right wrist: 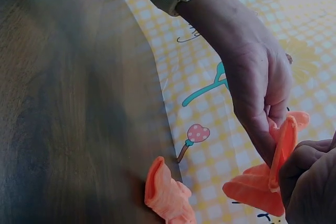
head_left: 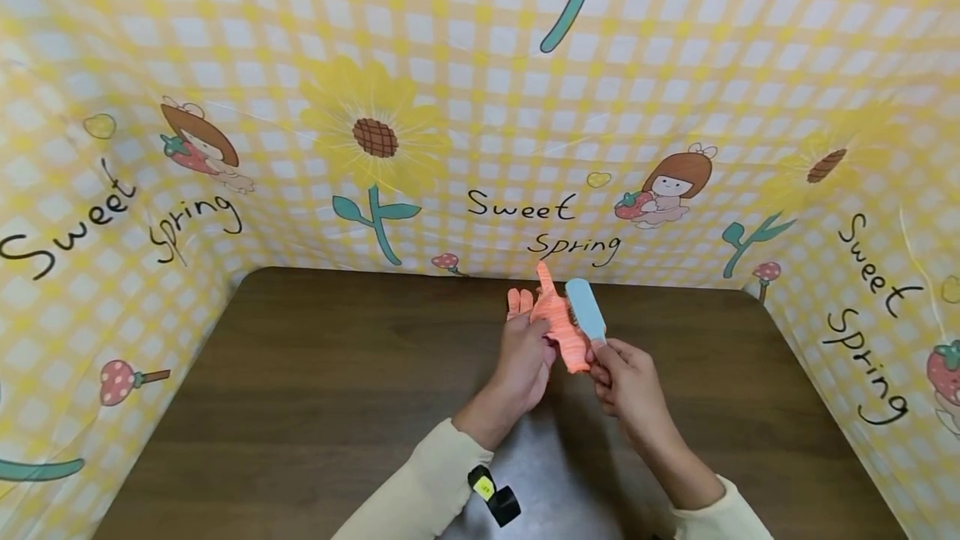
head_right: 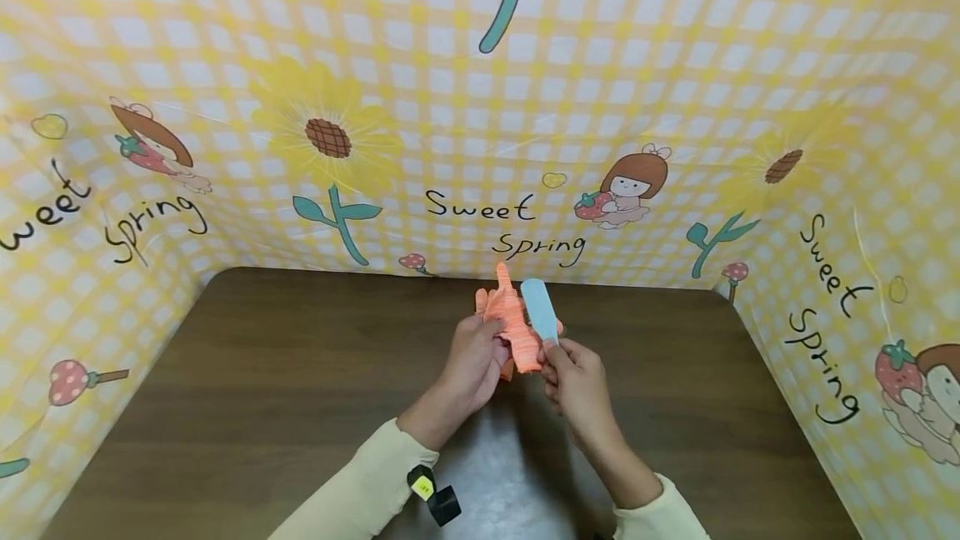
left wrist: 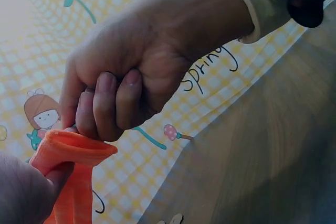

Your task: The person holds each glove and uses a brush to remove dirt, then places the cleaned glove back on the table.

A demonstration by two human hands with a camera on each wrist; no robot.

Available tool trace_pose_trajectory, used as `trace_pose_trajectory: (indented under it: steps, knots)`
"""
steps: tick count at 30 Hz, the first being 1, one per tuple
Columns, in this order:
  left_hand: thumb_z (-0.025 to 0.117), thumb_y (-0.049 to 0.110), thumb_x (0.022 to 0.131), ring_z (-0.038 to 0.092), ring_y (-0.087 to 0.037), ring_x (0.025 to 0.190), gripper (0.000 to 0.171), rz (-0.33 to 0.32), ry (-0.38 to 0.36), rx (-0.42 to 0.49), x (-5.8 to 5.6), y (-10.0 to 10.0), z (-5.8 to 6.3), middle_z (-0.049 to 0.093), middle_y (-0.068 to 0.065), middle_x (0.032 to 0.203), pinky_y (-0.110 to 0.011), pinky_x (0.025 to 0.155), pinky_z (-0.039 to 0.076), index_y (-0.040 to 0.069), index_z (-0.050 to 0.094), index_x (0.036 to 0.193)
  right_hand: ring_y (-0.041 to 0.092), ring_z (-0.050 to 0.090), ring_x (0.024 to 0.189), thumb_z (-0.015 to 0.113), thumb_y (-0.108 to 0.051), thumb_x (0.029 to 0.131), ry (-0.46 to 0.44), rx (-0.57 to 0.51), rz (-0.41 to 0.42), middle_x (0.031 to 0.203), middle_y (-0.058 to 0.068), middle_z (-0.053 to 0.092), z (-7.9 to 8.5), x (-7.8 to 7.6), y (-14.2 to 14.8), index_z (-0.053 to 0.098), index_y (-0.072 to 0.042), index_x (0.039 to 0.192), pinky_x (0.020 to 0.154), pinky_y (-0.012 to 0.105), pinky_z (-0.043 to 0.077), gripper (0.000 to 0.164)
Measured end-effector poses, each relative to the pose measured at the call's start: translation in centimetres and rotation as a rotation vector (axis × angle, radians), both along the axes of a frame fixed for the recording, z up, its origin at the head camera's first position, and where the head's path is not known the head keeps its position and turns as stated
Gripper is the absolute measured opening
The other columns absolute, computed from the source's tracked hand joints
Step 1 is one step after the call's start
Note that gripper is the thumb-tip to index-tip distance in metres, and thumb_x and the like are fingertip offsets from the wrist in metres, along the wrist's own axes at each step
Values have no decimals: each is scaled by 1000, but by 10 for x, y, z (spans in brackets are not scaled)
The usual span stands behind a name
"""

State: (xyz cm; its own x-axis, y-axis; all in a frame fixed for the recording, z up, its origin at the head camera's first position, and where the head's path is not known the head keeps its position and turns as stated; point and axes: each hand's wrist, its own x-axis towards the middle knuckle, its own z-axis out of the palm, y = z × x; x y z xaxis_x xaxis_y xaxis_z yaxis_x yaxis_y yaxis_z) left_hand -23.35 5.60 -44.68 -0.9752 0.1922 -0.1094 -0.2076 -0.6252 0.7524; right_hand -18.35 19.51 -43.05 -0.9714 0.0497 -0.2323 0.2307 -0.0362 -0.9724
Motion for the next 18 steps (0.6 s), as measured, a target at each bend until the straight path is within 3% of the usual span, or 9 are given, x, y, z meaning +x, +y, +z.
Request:
trace_pose_trajectory:
  steps: [5, 8, 10, 12, 14, 18]
  knots:
    - [33, -2, 104, 59, -18, 108, 42, -7, -6, -22, 1, -2, 1, 58, -22, 134, -29, 91, 53, -12, 48, 141, 4, 22, 45, 45, -20, 108, -7, -14, 16, 62, -5, 35, 1, 0, 3, 52, -3, 88, 39, 20, 17, 28]
    - [34, -1, 104, 55, -12, 80, 42, -13, -16, -59, 1, -5, 1, 62, -18, 122, -20, 65, 47, -10, 49, 142, 4, 22, 45, 45, -20, 108, -18, -17, 29, 63, -5, 34, 1, 0, 5, 52, -4, 87, 39, 20, 17, 28]
    - [35, 0, 104, 49, -10, 69, 42, -21, -17, -75, 2, -7, 0, 62, -15, 114, -20, 56, 41, -9, 47, 144, 4, 22, 45, 44, -20, 108, -20, -14, 36, 63, -5, 34, 1, 0, 7, 51, -3, 87, 40, 20, 17, 28]
    - [34, -1, 104, 54, -11, 73, 43, -23, -5, -71, 1, -9, 0, 61, -13, 115, -20, 58, 44, -9, 44, 146, 4, 22, 45, 45, -20, 108, -20, -5, 35, 63, -5, 34, 2, 0, 8, 51, -4, 87, 40, 20, 17, 28]
    - [33, -2, 104, 62, -15, 89, 43, -28, 18, -57, 1, -11, -1, 60, -14, 120, -24, 73, 54, -11, 41, 146, 4, 22, 45, 45, -20, 108, -15, 0, 34, 62, -5, 33, 3, 0, 10, 52, -4, 87, 40, 20, 17, 28]
    - [32, -3, 103, 57, -20, 110, 39, -25, 42, -32, -1, -12, 0, 54, -15, 127, -33, 92, 51, -13, 42, 140, 3, 23, 44, 43, -21, 109, 21, -14, 26, 61, -5, 34, 8, -1, 12, 52, -5, 88, 40, 21, 17, 28]
